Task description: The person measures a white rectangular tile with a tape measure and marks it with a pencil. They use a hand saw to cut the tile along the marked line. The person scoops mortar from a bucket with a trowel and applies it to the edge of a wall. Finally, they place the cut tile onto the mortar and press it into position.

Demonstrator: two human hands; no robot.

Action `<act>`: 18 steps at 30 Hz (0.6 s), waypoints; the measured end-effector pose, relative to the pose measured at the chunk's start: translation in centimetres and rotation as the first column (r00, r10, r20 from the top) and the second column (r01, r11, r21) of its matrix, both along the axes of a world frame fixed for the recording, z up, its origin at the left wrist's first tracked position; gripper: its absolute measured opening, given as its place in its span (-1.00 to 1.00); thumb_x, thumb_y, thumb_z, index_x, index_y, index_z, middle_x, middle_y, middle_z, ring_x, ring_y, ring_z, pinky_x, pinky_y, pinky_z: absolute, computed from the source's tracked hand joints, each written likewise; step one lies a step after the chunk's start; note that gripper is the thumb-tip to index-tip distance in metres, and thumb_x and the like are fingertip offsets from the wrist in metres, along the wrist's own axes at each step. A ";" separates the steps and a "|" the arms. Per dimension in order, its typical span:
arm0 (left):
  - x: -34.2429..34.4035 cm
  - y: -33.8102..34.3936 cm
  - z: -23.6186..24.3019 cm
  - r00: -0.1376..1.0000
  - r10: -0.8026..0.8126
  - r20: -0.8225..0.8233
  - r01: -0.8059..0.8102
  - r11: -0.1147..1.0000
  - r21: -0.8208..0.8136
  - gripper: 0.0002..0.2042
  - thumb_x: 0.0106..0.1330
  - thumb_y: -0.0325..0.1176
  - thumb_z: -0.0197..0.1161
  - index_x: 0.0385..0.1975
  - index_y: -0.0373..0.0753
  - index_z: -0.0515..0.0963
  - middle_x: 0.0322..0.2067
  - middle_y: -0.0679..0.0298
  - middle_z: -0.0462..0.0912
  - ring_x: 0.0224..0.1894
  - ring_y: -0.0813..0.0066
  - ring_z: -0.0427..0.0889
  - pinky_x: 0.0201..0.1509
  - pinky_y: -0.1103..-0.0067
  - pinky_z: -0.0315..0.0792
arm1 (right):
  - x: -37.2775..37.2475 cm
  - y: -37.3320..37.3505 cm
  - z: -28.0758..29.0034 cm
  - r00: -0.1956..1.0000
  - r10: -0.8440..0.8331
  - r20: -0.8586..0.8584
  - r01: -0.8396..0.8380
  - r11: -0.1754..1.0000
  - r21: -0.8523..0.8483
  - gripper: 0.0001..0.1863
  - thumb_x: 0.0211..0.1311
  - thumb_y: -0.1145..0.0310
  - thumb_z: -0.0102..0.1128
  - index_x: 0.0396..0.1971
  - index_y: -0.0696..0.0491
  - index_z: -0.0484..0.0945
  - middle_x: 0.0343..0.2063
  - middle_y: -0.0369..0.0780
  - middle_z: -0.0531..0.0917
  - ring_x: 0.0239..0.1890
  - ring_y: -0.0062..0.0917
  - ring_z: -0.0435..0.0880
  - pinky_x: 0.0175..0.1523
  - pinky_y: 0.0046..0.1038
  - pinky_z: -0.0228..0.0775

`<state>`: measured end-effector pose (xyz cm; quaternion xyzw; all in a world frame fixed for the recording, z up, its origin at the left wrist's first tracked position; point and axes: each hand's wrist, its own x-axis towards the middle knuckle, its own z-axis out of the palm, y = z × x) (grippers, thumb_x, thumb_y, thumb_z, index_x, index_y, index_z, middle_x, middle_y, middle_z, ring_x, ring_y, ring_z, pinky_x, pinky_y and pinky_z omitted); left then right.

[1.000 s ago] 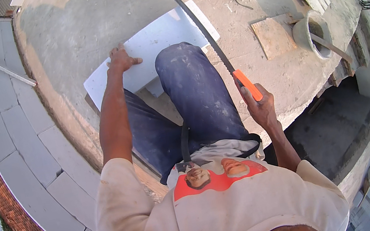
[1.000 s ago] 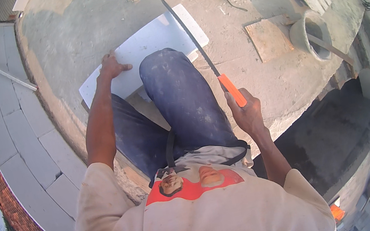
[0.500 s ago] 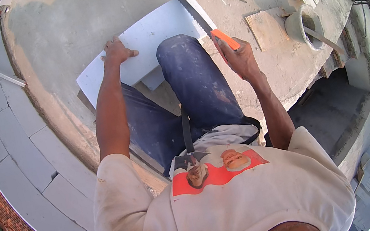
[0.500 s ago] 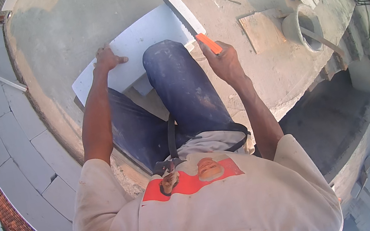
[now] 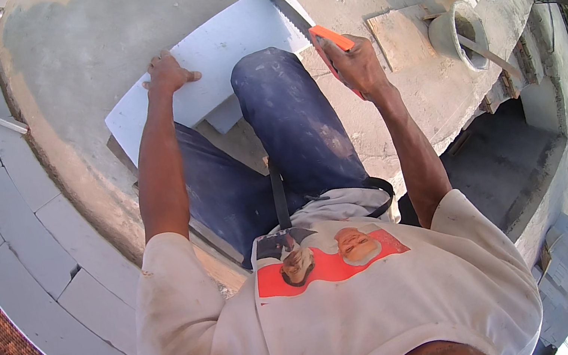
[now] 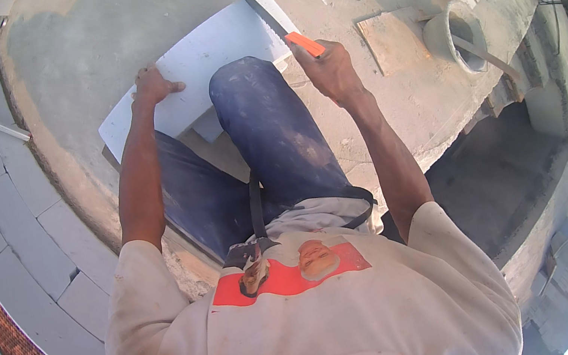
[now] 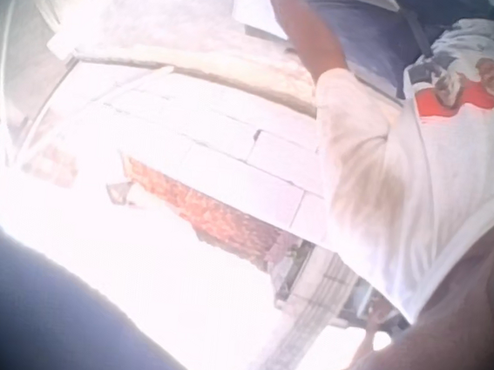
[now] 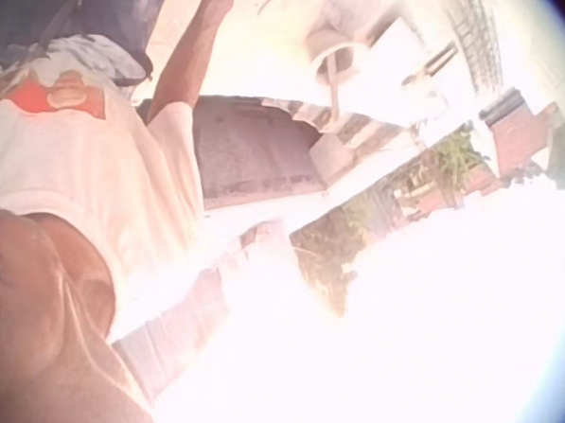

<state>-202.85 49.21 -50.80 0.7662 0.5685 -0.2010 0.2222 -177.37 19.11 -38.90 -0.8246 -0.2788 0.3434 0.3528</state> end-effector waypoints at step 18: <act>-0.4 -0.2 -1.1 1.000 -0.025 -0.008 0.025 1.000 0.011 0.11 -0.06 0.04 0.69 0.49 -0.18 0.16 0.49 0.00 0.20 0.56 -0.05 0.12 0.49 -0.28 0.05 | -1.7 -6.5 -2.6 0.994 0.025 0.109 -0.039 0.991 0.127 -0.61 0.47 0.23 0.24 -0.47 0.24 0.53 -0.60 -0.20 0.50 -0.50 -0.62 0.43 -0.35 -0.40 0.36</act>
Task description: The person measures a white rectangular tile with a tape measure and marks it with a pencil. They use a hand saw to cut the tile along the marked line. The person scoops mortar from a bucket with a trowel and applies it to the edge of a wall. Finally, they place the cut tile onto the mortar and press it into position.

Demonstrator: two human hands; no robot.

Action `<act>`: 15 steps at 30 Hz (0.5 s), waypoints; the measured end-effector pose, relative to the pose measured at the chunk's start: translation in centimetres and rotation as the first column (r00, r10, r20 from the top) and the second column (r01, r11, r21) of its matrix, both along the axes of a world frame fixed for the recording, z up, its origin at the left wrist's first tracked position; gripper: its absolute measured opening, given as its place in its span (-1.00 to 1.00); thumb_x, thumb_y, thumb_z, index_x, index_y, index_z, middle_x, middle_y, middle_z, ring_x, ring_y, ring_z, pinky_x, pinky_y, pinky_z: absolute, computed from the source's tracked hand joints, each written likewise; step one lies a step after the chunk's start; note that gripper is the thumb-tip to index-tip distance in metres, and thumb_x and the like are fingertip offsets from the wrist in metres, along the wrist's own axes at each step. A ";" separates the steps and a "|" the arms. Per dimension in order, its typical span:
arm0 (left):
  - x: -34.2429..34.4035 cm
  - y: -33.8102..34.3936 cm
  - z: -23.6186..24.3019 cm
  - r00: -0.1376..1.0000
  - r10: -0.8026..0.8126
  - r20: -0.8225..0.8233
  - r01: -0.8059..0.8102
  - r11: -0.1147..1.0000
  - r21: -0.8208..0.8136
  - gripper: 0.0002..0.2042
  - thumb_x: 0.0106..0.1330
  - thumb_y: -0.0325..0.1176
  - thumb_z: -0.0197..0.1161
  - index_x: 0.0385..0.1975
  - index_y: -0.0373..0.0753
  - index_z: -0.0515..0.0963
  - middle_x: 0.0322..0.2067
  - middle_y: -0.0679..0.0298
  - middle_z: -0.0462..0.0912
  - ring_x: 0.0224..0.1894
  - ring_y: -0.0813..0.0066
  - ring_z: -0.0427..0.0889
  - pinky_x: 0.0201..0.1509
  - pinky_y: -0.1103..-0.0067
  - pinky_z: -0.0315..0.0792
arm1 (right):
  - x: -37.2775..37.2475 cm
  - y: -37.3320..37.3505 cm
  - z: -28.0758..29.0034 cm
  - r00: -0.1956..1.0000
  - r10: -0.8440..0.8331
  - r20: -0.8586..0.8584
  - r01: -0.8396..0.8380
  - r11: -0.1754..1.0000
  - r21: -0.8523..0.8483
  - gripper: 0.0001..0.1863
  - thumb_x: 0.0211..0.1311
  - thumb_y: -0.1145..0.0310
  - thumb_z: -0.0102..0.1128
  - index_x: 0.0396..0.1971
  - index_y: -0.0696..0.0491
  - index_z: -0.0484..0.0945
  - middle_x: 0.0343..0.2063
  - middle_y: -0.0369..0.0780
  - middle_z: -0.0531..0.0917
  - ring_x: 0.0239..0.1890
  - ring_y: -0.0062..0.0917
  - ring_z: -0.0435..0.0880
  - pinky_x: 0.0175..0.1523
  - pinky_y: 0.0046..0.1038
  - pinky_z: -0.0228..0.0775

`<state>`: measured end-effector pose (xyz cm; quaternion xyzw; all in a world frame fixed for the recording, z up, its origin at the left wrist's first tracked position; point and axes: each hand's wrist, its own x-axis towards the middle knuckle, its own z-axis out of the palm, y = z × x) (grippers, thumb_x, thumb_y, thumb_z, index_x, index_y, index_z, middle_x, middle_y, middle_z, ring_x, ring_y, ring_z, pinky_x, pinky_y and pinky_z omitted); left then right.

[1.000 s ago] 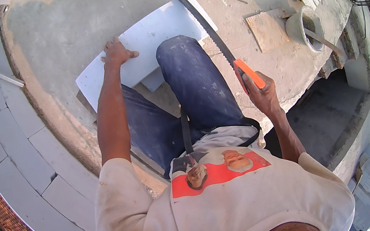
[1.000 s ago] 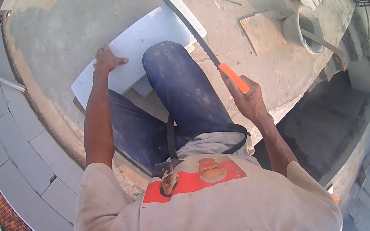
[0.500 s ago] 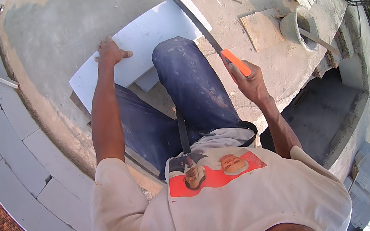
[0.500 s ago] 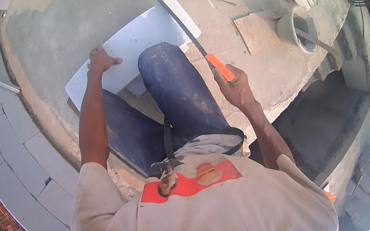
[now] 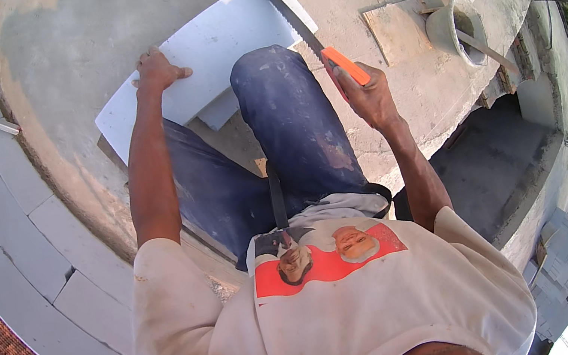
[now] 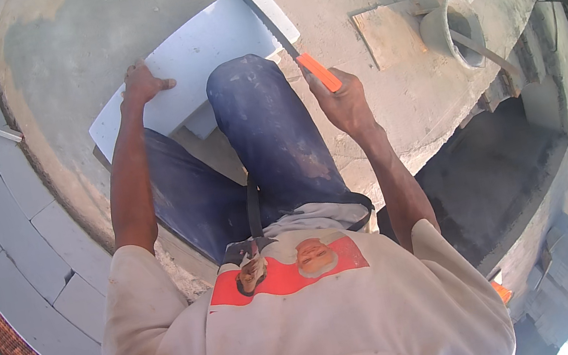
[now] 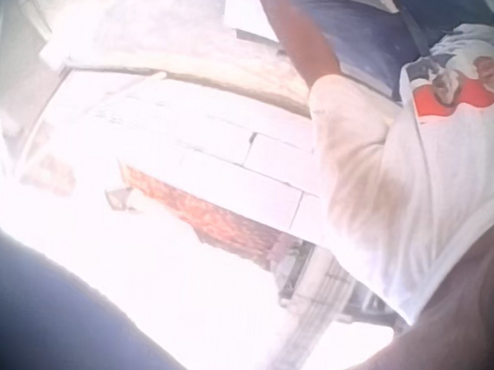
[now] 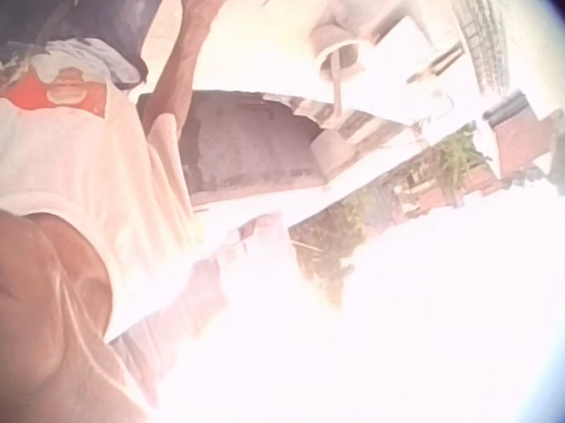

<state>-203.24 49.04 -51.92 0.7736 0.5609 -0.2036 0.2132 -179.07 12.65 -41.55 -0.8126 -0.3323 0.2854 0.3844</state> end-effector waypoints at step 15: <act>18.9 -0.8 -1.9 0.922 -0.313 0.228 0.326 0.945 -0.019 0.19 -0.24 0.25 0.67 0.42 -0.30 0.32 0.37 -0.04 0.46 0.42 -0.01 0.42 0.50 -0.03 0.16 | 1.5 7.2 3.5 0.984 -0.027 -0.173 0.001 0.989 -0.148 -0.57 0.52 0.19 0.17 -0.49 0.23 0.52 -0.61 -0.26 0.47 -0.52 -0.64 0.35 -0.41 -0.39 0.31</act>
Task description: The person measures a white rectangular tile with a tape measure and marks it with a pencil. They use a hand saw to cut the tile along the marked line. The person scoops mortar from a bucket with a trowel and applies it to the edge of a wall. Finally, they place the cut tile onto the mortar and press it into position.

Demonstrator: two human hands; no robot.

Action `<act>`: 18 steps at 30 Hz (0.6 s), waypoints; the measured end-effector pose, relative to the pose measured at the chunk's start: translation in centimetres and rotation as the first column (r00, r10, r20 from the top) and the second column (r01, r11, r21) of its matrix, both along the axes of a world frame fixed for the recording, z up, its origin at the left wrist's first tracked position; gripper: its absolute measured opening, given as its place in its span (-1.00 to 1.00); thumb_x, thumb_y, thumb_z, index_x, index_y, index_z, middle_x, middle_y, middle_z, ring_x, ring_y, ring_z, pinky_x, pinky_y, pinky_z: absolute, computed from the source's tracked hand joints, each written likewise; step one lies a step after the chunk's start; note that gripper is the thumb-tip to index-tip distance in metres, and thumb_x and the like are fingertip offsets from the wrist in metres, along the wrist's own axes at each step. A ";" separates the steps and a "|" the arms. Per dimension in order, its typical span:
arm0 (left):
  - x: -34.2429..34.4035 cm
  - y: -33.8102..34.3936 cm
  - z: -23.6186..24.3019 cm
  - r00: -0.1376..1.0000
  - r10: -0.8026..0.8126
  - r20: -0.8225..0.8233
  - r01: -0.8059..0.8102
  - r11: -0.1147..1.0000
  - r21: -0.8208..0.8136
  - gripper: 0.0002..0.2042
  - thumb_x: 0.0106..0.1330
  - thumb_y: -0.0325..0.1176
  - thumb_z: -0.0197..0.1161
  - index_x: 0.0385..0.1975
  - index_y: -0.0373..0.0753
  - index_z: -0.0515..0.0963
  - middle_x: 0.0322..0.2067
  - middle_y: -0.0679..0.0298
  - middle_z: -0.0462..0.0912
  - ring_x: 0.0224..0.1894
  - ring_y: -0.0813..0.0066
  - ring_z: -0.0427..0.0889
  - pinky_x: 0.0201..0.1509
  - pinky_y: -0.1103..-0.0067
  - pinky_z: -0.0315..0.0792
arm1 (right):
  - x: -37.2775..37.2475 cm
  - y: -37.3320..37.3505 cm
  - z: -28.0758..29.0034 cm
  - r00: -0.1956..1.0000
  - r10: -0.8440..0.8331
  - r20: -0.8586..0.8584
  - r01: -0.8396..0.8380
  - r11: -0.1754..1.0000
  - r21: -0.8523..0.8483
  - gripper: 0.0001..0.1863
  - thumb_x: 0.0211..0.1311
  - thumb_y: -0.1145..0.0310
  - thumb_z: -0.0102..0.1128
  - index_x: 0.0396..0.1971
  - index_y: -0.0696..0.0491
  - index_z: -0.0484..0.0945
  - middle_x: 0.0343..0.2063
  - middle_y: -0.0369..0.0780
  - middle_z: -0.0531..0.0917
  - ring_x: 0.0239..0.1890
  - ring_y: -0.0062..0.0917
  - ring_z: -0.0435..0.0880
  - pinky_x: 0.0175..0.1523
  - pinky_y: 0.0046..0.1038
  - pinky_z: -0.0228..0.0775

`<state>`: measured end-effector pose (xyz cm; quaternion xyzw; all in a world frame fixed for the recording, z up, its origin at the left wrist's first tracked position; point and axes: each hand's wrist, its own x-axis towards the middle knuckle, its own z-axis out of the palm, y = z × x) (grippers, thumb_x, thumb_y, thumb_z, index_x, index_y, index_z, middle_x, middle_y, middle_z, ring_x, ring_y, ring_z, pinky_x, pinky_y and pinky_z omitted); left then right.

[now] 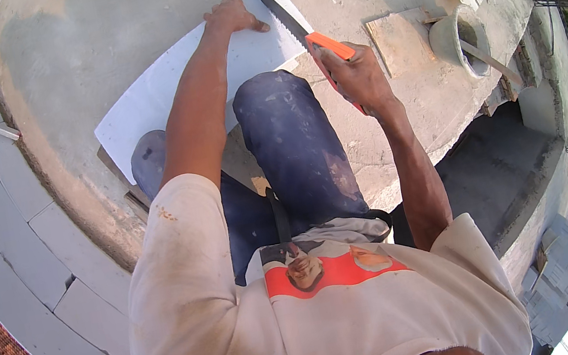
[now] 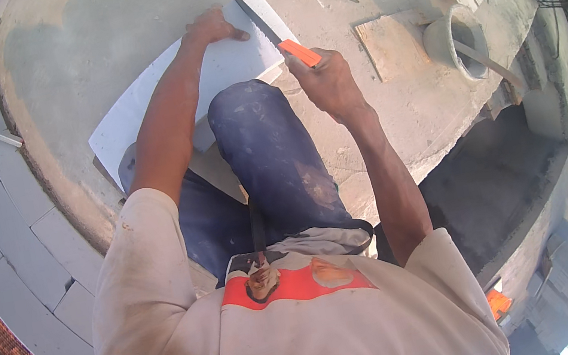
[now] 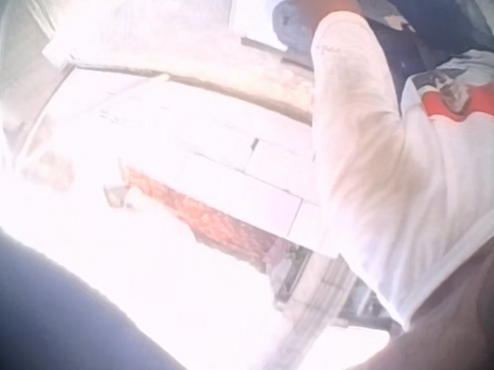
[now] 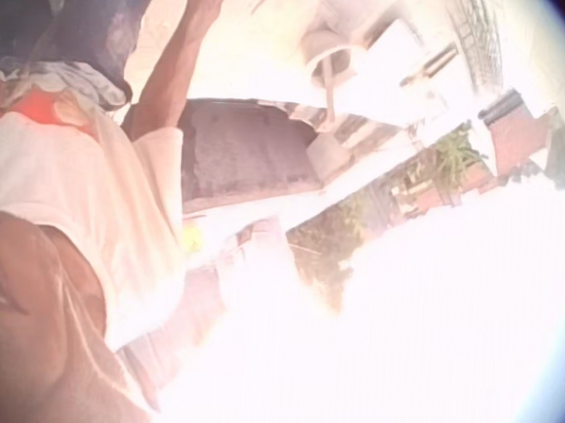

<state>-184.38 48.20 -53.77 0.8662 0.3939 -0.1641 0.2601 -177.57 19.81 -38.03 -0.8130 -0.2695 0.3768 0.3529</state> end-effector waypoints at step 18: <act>-0.1 1.0 0.0 0.999 0.035 0.017 -0.035 0.999 0.003 0.14 -0.20 0.28 0.65 0.37 -0.35 0.39 0.33 0.00 0.49 0.41 0.05 0.43 0.43 0.16 0.24 | -2.1 -7.2 -1.5 0.998 -0.012 0.057 0.009 0.999 0.045 -0.67 0.47 0.27 0.24 -0.44 0.21 0.54 -0.57 -0.21 0.52 -0.51 -0.61 0.45 -0.36 -0.41 0.37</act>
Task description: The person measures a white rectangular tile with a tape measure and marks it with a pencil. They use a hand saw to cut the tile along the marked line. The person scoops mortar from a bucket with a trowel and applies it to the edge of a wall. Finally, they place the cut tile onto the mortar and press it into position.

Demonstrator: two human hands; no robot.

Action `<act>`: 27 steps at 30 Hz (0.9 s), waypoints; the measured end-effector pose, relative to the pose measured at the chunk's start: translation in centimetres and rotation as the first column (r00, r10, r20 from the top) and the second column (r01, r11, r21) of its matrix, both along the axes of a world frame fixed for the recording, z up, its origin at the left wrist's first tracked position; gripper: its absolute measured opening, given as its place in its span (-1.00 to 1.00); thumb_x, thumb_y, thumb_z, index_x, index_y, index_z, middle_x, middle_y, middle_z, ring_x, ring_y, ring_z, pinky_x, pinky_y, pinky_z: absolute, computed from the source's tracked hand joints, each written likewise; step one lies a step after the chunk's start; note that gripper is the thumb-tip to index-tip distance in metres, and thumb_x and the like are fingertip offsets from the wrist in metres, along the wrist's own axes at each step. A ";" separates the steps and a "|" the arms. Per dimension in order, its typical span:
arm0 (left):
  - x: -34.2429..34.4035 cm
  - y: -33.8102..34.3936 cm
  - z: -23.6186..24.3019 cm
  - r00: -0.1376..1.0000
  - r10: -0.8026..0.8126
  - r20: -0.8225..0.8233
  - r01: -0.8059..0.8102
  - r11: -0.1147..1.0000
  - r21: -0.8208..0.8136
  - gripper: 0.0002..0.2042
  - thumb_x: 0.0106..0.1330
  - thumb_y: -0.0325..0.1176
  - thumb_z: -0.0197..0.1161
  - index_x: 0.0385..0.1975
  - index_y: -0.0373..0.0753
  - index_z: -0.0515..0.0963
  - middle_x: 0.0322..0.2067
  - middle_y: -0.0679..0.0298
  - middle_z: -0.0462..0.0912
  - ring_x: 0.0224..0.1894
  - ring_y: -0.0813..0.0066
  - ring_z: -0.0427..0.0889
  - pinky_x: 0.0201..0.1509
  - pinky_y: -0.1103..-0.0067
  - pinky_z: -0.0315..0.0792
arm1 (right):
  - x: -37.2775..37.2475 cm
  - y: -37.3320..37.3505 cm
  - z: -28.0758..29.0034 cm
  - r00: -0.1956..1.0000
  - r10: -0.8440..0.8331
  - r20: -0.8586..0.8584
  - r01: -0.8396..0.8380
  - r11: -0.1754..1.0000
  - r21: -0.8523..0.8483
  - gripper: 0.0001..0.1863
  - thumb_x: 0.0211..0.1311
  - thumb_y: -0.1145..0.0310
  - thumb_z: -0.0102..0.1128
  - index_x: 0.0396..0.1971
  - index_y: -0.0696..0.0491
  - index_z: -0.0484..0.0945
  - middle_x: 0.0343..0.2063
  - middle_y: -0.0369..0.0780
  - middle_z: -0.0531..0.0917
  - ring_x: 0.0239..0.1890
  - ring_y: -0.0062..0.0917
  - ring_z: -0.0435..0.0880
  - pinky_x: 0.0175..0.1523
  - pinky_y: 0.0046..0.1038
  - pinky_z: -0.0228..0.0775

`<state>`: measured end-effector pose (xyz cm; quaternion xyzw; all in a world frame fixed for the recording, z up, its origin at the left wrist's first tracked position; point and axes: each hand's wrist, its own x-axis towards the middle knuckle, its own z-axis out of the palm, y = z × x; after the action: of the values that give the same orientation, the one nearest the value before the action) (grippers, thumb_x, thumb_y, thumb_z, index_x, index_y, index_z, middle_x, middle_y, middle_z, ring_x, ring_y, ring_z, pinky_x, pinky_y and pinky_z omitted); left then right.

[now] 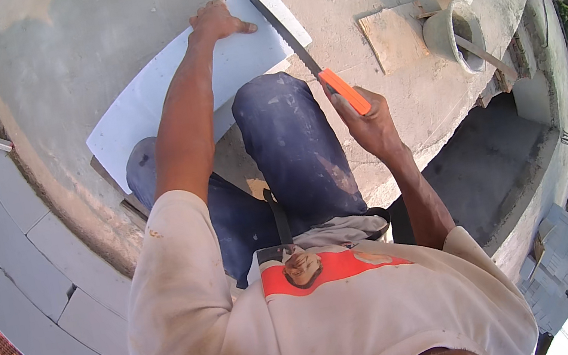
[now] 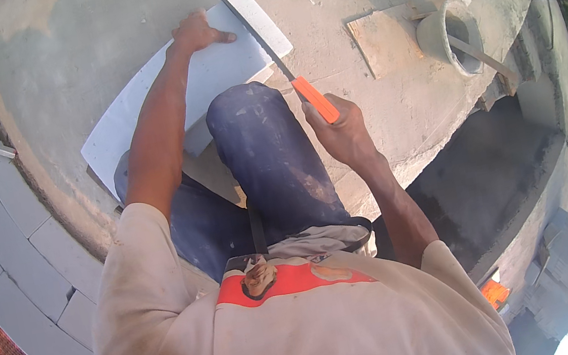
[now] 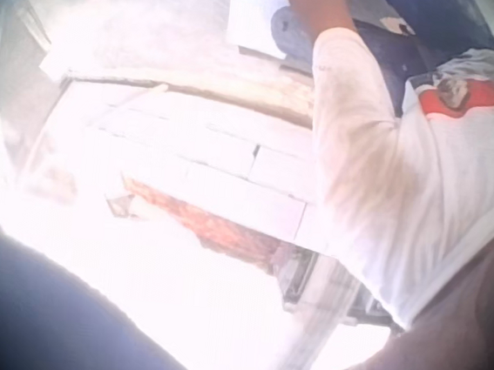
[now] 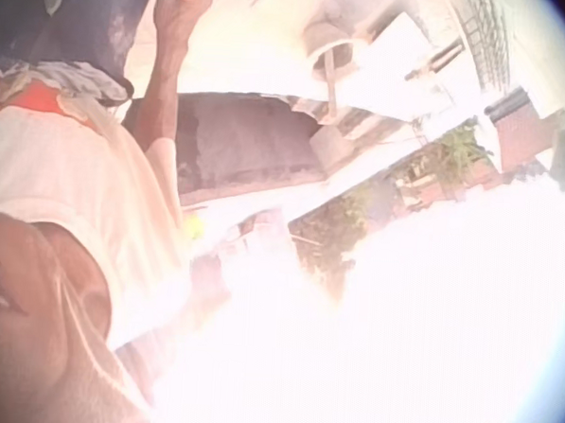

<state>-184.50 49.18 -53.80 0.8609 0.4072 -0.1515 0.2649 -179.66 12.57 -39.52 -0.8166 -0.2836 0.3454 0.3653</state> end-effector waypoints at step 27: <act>0.8 -0.3 -0.2 0.999 -0.010 -0.032 0.012 0.999 0.045 0.16 -0.20 0.27 0.65 0.39 -0.34 0.36 0.34 0.02 0.50 0.40 0.04 0.44 0.44 0.13 0.22 | 3.0 3.9 -2.5 0.996 0.049 -0.068 -0.047 0.998 0.033 -0.65 0.49 0.25 0.20 -0.42 0.23 0.53 -0.57 -0.22 0.52 -0.49 -0.63 0.37 -0.36 -0.42 0.34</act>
<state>-183.68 48.89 -53.97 0.8663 0.4099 -0.1575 0.2381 -176.70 16.47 -42.05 -0.7913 -0.2956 0.3774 0.3795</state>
